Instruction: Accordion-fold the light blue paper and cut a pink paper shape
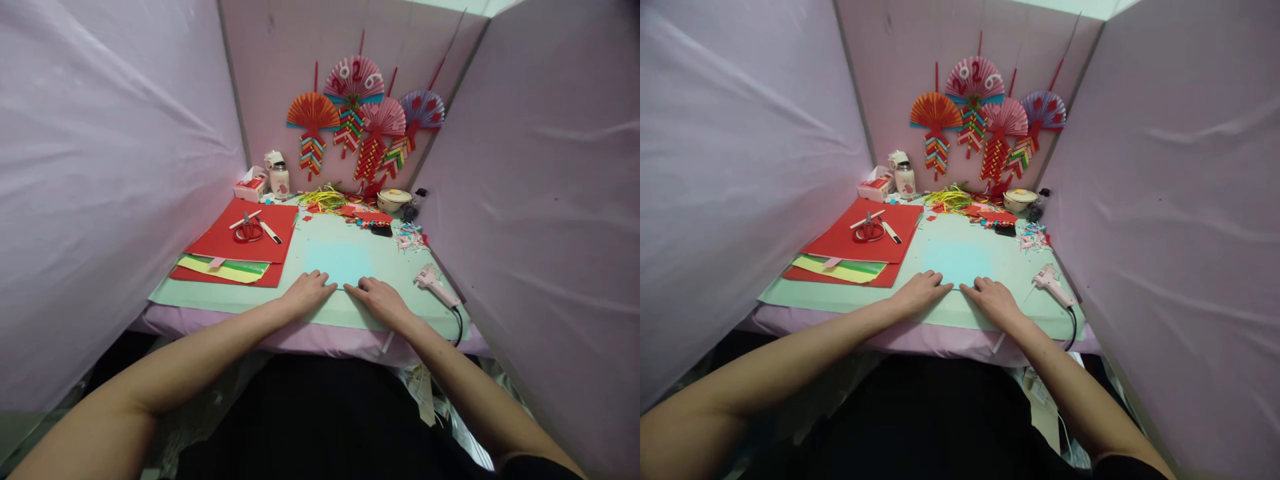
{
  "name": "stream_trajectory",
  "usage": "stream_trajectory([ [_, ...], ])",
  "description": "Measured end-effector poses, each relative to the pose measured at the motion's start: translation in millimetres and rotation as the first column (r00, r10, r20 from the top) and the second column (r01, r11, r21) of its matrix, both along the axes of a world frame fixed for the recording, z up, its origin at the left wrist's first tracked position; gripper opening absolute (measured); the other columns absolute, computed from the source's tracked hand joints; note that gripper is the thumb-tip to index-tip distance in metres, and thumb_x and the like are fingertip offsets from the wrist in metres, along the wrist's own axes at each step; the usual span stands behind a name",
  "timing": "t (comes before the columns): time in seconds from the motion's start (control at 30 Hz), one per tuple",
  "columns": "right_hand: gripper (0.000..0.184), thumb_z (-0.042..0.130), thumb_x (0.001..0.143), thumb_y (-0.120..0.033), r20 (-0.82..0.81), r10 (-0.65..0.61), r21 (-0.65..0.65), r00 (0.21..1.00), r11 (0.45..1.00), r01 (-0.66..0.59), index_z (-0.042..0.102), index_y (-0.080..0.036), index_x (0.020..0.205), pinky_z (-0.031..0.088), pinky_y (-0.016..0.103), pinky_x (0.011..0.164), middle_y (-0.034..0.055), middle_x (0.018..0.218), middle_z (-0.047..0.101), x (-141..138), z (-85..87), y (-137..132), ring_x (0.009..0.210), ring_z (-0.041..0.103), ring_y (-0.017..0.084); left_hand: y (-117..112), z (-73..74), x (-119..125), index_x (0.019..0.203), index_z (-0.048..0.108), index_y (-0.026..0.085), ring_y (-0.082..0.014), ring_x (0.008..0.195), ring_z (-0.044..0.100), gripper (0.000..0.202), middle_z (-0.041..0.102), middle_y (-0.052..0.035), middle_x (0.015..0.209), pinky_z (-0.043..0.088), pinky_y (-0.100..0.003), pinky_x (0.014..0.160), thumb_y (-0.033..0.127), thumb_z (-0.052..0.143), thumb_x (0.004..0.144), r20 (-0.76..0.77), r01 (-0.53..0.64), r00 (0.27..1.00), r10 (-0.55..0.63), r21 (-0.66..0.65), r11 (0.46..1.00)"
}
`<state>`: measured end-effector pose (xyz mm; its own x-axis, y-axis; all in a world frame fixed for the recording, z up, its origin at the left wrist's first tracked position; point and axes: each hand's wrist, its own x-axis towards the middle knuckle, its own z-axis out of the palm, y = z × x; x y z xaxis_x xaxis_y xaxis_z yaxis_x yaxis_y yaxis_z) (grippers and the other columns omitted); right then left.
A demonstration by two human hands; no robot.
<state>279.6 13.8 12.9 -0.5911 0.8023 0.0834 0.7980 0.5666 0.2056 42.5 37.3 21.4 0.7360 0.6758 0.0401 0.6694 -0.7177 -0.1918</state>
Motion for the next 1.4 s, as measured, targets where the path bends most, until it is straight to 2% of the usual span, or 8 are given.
stream_trajectory([
  [0.17,0.043,0.043,0.096,-0.019,0.062,-0.03,0.003,0.998,1.0,0.029,0.046,-0.027,0.139,0.037,0.03,0.071,0.0087,0.104,0.058,-7.6,1.7,-4.2,0.092,0.051,0.021,-3.6,-5.4,7.8,0.118,0.057,0.013,-0.027,0.094,0.052,0.028,0.057,-0.013,0.1,0.042,-0.037,0.073,0.013,0.042,0.095,-0.008,0.028,1.0,-0.028,0.036,0.999],
  [0.3,0.036,0.043,0.096,-0.02,0.045,-0.026,0.018,0.999,1.0,0.025,0.052,-0.024,0.131,0.039,0.031,0.076,0.0102,0.113,0.057,-16.8,3.3,-5.9,0.098,0.051,0.022,-6.1,-11.2,18.3,0.105,0.06,0.01,-0.0266,0.095,0.051,0.021,0.057,-0.0139,0.102,0.043,-0.036,0.071,0.011,0.043,0.093,-0.002,0.027,1.0,-0.027,0.022,0.999],
  [0.43,0.032,0.042,0.096,-0.017,0.006,-0.042,0.023,0.999,0.999,0.042,0.054,-0.017,0.125,0.041,0.033,0.078,0.011,0.11,0.058,-27.0,-0.8,-8.3,0.097,0.051,0.022,-13.2,-13.7,25.5,0.111,0.058,0.008,-0.0266,0.095,0.051,0.026,0.056,-0.0136,0.103,0.044,-0.035,0.07,0.009,0.039,0.093,0.028,-0.054,0.998,0.055,-0.008,0.998],
  [0.6,0.034,0.043,0.095,-0.015,-0.058,-0.063,-0.006,0.996,0.998,0.063,0.051,-0.018,0.128,0.042,0.032,0.078,0.0103,0.11,0.059,-33.7,-7.0,-10.9,0.099,0.05,0.022,-20.6,-16.6,28.4,0.115,0.056,0.008,-0.0254,0.092,0.05,0.028,0.057,-0.0128,0.101,0.043,-0.036,0.079,0.007,0.04,0.092,0.064,-0.085,0.994,0.085,0.001,0.996],
  [0.8,0.033,0.041,0.091,-0.006,-0.054,-0.188,-0.039,0.981,0.982,0.186,0.057,-0.017,0.119,0.041,0.029,0.077,0.0105,0.111,0.059,-26.9,-6.3,-18.4,0.101,0.05,0.022,-24.6,-21.1,17.2,0.104,0.059,0.008,-0.0255,0.092,0.049,0.027,0.057,-0.0135,0.097,0.042,-0.037,0.082,0.002,0.041,0.086,0.086,-0.117,0.99,0.113,0.032,0.993],
  [0.93,0.039,0.039,0.09,-0.004,-0.08,-0.272,-0.045,0.959,0.962,0.269,0.054,-0.014,0.125,0.041,0.028,0.082,0.0112,0.115,0.059,-12.8,-6.9,-27.0,0.103,0.05,0.022,-28.1,-22.5,1.9,0.098,0.06,0.008,-0.0257,0.091,0.048,0.026,0.056,-0.0142,0.097,0.042,-0.037,0.083,-0.001,0.04,0.084,0.115,-0.201,0.974,0.196,0.032,0.979],
  [1.1,0.043,0.04,0.091,-0.006,-0.122,-0.329,-0.048,0.936,0.944,0.325,0.051,-0.014,0.132,0.04,0.027,0.089,0.0118,0.122,0.058,-6.4,-11.2,-33.4,0.108,0.051,0.021,-31.4,-24.5,-5.3,0.104,0.06,0.007,-0.0258,0.095,0.047,0.029,0.056,-0.0144,0.101,0.042,-0.035,0.087,-0.001,0.038,0.086,0.167,-0.264,0.951,0.259,0.009,0.964],
  [1.4,0.036,0.038,0.094,-0.011,-0.192,-0.39,0.019,0.901,0.916,0.401,0.055,-0.011,0.126,0.038,0.029,0.096,0.0129,0.123,0.059,-8.8,-23.5,-37.2,0.109,0.051,0.022,-31.4,-29.2,-5.3,0.107,0.058,0.01,-0.0242,0.094,0.047,0.031,0.056,-0.0129,0.102,0.044,-0.035,0.085,-0.001,0.039,0.085,0.232,-0.28,0.933,0.273,-0.003,0.96],
])
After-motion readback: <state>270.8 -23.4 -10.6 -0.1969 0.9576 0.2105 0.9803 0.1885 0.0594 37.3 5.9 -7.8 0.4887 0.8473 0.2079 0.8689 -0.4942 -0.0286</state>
